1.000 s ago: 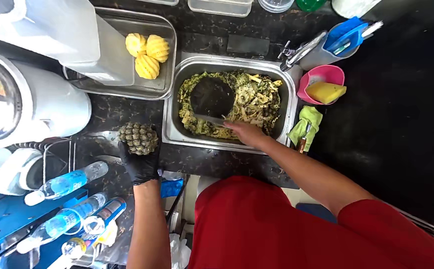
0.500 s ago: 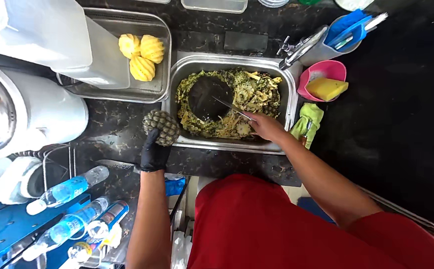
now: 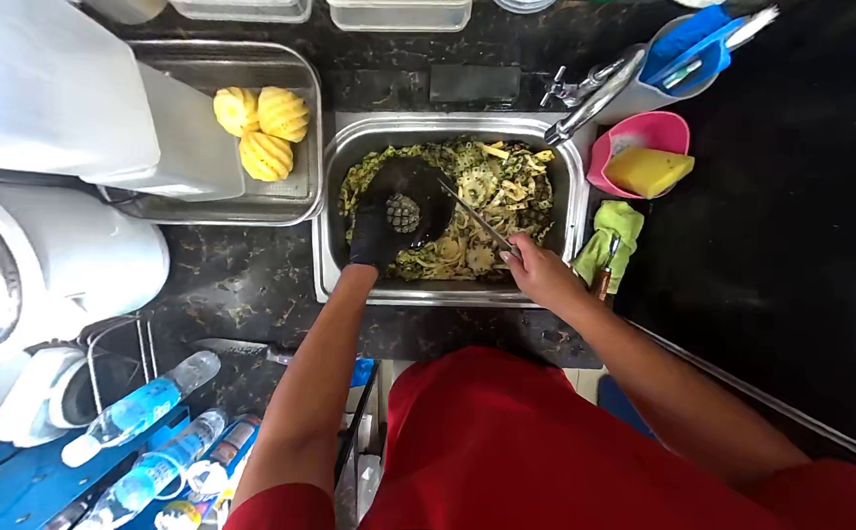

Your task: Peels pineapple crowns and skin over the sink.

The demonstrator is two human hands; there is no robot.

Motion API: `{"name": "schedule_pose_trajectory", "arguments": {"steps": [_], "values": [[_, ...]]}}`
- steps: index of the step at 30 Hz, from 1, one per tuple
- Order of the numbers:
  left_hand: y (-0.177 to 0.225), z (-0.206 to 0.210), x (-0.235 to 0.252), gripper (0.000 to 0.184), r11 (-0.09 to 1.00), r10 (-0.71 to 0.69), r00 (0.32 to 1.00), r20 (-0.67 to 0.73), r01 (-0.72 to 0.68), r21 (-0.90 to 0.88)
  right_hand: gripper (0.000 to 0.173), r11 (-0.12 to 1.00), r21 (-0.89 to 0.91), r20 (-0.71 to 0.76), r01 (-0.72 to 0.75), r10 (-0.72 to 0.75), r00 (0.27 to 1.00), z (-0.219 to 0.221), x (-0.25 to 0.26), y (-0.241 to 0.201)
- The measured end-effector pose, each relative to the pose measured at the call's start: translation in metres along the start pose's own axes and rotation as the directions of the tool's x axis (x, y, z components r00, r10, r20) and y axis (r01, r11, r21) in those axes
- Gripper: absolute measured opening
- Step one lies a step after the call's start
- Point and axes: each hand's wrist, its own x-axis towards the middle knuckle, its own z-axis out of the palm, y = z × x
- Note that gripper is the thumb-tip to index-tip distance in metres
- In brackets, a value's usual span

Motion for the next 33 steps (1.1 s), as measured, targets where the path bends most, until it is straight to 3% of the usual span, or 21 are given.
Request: {"name": "schedule_pose_trajectory", "arguments": {"steps": [4,8,12,16,18,20,25,33], "values": [[0.026,0.011,0.016,0.121,0.996,-0.06,0.995,0.077,0.054,0.077,0.036,0.998,-0.054,0.024,-0.016,0.017,1.0,0.004,0.007,-0.036],[0.029,0.01,0.018,0.141,0.984,-0.145,0.984,0.105,0.132,0.121,0.034,0.992,-0.128,0.014,0.016,-0.014,1.0,0.016,0.024,-0.064],[0.025,0.007,0.015,0.129,0.989,-0.148,0.98,0.132,0.145,0.033,0.035,0.988,-0.153,0.047,0.003,0.004,0.999,0.02,0.036,-0.082],[0.03,0.007,0.007,0.134,0.988,-0.154,0.968,0.197,0.151,0.031,0.034,0.987,-0.161,0.061,0.005,0.005,0.998,0.025,0.04,-0.084],[0.037,0.009,0.005,0.12,0.981,-0.183,0.95,0.254,0.159,0.113,0.035,0.984,-0.179,0.091,-0.004,0.02,0.996,0.026,0.041,-0.084],[0.041,0.011,0.006,0.113,0.977,-0.185,0.957,0.223,0.155,0.146,0.036,0.986,-0.165,0.086,-0.005,0.02,0.996,0.025,0.043,-0.083],[0.039,0.009,0.019,0.132,0.972,-0.213,0.954,0.213,0.186,0.141,0.032,0.99,-0.144,0.071,-0.014,0.024,0.997,0.028,0.05,-0.081],[0.039,0.003,0.032,0.121,0.954,-0.265,0.92,0.289,0.206,0.219,0.03,0.983,-0.182,0.116,0.01,0.011,0.993,0.033,0.058,-0.086]]}}
